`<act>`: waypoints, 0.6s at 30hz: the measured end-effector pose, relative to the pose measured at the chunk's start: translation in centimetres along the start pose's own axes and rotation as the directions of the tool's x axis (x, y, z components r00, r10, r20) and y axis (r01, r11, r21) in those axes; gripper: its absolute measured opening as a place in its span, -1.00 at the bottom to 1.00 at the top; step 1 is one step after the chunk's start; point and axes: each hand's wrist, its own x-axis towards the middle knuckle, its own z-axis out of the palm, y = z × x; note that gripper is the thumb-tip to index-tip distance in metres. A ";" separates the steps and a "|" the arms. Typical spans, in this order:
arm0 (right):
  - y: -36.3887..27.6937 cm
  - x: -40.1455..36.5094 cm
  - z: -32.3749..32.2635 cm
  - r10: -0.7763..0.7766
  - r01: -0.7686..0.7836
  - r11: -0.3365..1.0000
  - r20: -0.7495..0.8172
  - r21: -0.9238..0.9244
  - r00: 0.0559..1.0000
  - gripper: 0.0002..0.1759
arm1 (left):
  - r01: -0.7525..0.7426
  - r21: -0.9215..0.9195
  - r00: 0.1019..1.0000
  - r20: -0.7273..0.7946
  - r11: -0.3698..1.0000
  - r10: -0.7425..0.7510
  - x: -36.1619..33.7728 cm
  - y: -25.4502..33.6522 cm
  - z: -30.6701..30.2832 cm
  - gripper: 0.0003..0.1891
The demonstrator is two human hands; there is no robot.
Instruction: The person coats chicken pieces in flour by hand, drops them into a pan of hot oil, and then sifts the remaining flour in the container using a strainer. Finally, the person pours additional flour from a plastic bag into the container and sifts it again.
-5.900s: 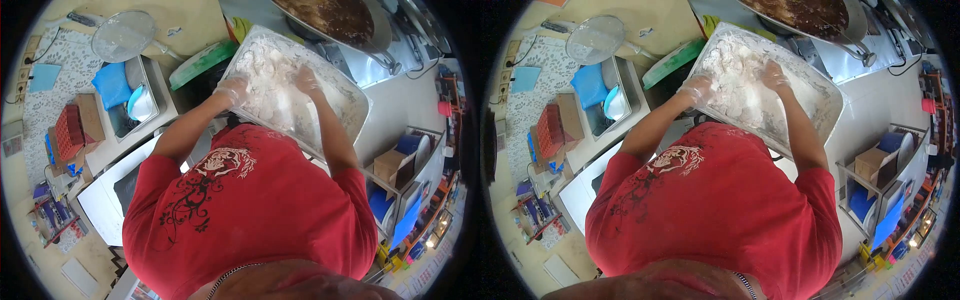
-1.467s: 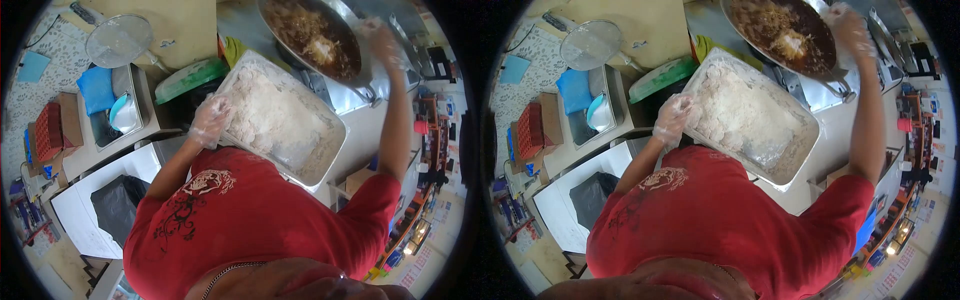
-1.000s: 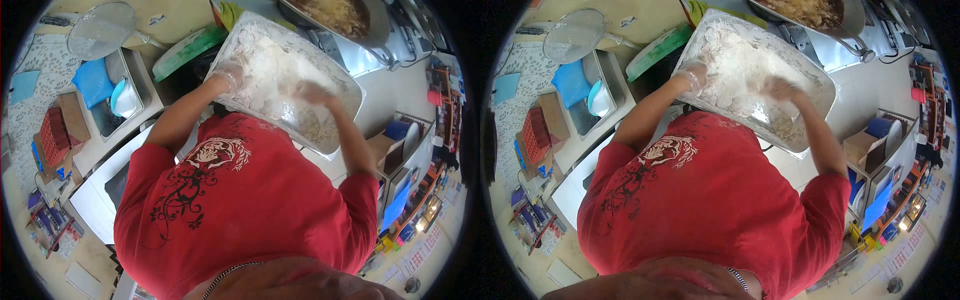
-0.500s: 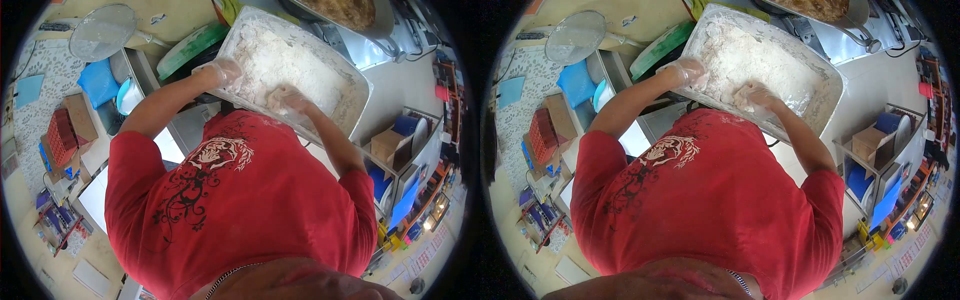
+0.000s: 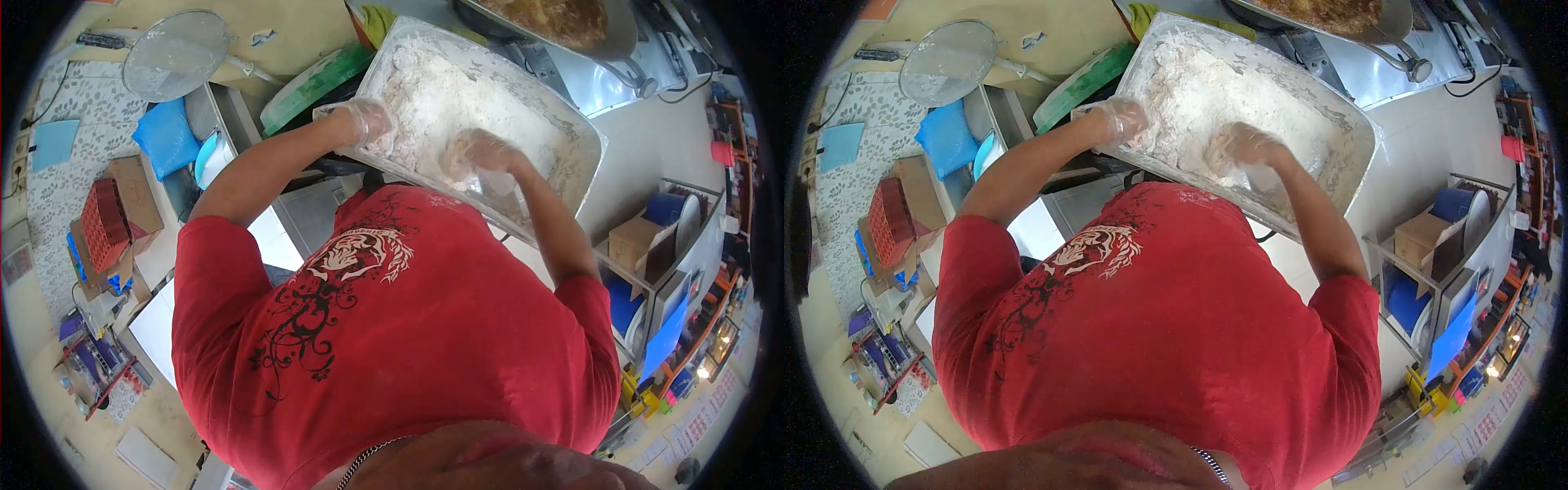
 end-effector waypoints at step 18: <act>1.5 2.9 1.2 -0.255 0.244 0.876 -0.029 0.416 0.966 -0.36 | 0.127 -0.297 0.923 -0.315 0.946 -0.223 6.5 2.5 3.6 -0.66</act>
